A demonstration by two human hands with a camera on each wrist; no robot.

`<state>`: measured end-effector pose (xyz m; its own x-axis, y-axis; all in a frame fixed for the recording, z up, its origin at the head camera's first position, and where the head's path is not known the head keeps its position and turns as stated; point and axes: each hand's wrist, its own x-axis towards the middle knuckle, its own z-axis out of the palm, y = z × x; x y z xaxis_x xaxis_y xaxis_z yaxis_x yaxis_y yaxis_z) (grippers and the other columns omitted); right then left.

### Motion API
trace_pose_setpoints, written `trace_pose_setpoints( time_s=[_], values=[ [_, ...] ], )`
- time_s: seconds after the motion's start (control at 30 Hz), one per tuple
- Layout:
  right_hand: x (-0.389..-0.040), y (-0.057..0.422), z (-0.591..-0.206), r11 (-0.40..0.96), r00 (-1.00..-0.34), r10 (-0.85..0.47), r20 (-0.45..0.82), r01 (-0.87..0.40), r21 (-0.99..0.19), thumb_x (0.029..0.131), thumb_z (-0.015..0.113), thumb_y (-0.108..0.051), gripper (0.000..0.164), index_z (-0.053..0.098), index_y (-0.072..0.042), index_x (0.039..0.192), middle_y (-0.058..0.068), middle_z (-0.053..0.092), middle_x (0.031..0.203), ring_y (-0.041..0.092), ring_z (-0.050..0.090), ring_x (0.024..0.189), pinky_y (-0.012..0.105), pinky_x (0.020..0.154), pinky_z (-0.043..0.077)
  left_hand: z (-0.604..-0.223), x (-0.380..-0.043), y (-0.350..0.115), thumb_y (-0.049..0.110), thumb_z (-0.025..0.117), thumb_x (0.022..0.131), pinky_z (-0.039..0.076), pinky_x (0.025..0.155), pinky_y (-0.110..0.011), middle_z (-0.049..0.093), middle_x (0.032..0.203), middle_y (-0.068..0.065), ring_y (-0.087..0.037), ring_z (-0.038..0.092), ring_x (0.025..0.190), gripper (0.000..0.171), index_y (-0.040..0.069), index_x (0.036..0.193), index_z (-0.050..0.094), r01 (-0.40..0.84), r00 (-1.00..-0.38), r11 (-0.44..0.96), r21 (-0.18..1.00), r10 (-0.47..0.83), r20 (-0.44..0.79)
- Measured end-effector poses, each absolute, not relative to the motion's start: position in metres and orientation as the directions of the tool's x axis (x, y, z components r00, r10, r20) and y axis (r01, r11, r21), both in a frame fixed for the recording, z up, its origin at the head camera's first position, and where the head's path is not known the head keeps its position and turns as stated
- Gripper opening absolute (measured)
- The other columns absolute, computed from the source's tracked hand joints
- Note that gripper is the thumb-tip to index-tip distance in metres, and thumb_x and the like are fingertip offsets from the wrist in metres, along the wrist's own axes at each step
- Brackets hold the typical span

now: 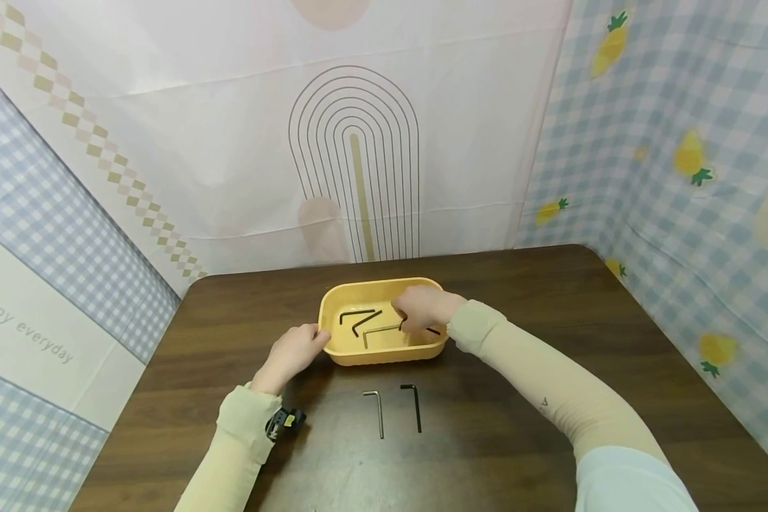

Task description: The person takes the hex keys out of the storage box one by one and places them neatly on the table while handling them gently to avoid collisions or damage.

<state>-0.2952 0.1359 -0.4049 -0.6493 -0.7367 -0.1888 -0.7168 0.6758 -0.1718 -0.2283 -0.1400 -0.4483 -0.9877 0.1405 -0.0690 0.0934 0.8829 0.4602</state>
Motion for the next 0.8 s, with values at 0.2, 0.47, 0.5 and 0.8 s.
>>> trace_pose_setpoints(
  time_s=[0.2, 0.47, 0.5, 0.8],
  values=[
    [-0.301, 0.141, -0.389, 0.708, -0.701, -0.706, -0.105, -0.69, -0.154, 0.084, 0.066, -0.01, 0.013, 0.055, -0.014, 0.08, -0.004, 0.053, 0.066, 0.009, 0.052, 0.051, 0.028, 0.055, 0.04, -0.45, -0.229, -0.14, 0.03, 0.044, 0.095, 0.032, 0.051, -0.032, 0.044, 0.061, -0.002, -0.018, 0.042, 0.054, 0.032, 0.014, 0.068, 0.049, 0.092, -0.988, 0.883, 0.46, 0.138, -0.067],
    [-0.298, 0.144, -0.382, 0.733, -0.728, -0.678, -0.102, -0.657, -0.177, 0.085, 0.065, -0.011, 0.013, 0.053, -0.014, 0.081, -0.003, 0.051, 0.066, 0.01, 0.052, 0.048, 0.028, 0.052, 0.039, -0.449, -0.227, -0.14, 0.03, 0.044, 0.096, 0.032, 0.051, -0.032, 0.044, 0.061, -0.002, -0.018, 0.043, 0.054, 0.032, 0.014, 0.069, 0.049, 0.08, -0.988, 0.882, 0.464, 0.132, -0.081],
    [-0.297, 0.145, -0.381, 0.735, -0.732, -0.675, -0.095, -0.654, -0.182, 0.085, 0.066, -0.011, 0.013, 0.053, -0.015, 0.081, -0.003, 0.05, 0.066, 0.01, 0.052, 0.049, 0.028, 0.052, 0.039, -0.449, -0.227, -0.14, 0.029, 0.044, 0.096, 0.032, 0.051, -0.032, 0.044, 0.061, -0.002, -0.018, 0.043, 0.054, 0.032, 0.014, 0.069, 0.049, 0.08, -0.988, 0.882, 0.464, 0.133, -0.081],
    [-0.285, 0.152, -0.361, 0.748, -0.772, -0.635, -0.016, -0.61, -0.26, 0.087, 0.065, -0.014, 0.011, 0.054, -0.015, 0.084, -0.002, 0.051, 0.068, 0.01, 0.052, 0.048, 0.03, 0.053, 0.041, -0.448, -0.228, -0.139, 0.029, 0.045, 0.095, 0.031, 0.051, -0.032, 0.044, 0.061, -0.002, -0.018, 0.042, 0.053, 0.031, 0.014, 0.068, 0.048, 0.084, -0.989, 0.882, 0.464, 0.131, -0.071]
  ],
)
